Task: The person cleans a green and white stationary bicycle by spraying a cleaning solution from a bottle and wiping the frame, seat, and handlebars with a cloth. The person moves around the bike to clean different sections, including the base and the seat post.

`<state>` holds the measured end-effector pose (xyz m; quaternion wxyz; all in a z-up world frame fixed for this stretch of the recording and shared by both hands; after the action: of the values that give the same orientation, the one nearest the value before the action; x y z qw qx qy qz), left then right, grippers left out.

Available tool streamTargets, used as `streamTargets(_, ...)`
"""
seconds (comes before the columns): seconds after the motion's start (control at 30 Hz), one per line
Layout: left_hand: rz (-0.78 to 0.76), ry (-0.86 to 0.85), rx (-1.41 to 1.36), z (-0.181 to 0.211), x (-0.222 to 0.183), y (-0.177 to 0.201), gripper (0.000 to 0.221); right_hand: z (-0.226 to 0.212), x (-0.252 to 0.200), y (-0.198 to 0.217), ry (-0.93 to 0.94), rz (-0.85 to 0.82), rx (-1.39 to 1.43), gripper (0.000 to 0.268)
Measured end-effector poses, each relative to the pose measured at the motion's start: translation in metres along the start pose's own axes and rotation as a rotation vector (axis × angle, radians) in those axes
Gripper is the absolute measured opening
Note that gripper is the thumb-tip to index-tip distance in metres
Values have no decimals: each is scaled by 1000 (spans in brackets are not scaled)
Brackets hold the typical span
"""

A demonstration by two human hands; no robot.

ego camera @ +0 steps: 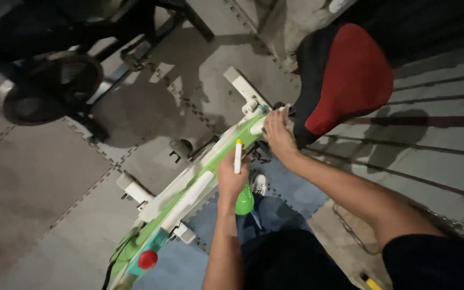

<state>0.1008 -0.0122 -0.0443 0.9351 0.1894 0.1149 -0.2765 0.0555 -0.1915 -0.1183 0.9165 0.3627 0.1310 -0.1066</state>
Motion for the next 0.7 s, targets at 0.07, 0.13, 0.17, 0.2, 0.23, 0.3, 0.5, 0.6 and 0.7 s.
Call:
streamTargets(0.07, -21, 0, 17, -6, 9, -1, 37, -8, 20, -11, 81, -134, -10, 54)
streamTargets(0.13, -38, -1, 36, -8, 15, -2, 35, -19, 38, -20, 163, -262, -18, 53)
streamTargets(0.17, -65, 26, 30, -9, 17, -3, 32, -26, 46, -25, 201, -366, 42, 51)
streamTargets(0.2, -91, 48, 23, -7, 20, -4, 28, -30, 55, -29, 233, -466, 102, 50)
streamTargets(0.23, -97, 46, 20, -6, 24, -6, 28, -34, 51, -39, 230, -472, 101, 50)
streamTargets(0.3, -178, 33, 100, -3, 27, -7, 26, -45, 47, -49, 181, -451, 36, 46)
streamTargets(0.5, -178, -120, 57, 13, 33, -7, 16, 17, -8, 13, 46, -232, -216, 56)
streamTargets(0.6, -243, -64, 40, 29, 37, -4, 22, 7, 6, -11, 41, -212, -210, 53)
streamTargets(0.7, -269, -62, 108, 34, 38, -3, 23, 2, 33, -21, 46, -275, -190, 49)
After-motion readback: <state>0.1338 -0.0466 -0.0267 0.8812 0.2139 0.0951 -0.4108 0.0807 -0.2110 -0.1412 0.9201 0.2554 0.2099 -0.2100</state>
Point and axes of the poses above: each hand's wrist, its own x-axis towards the middle knuckle, its own y-axis out of the back of the hand, z = x × y, the point moved 6 cm from there along x, towards the middle knuckle, and after that the axes turned 3 degrees about -z, right-handed, at the moved point
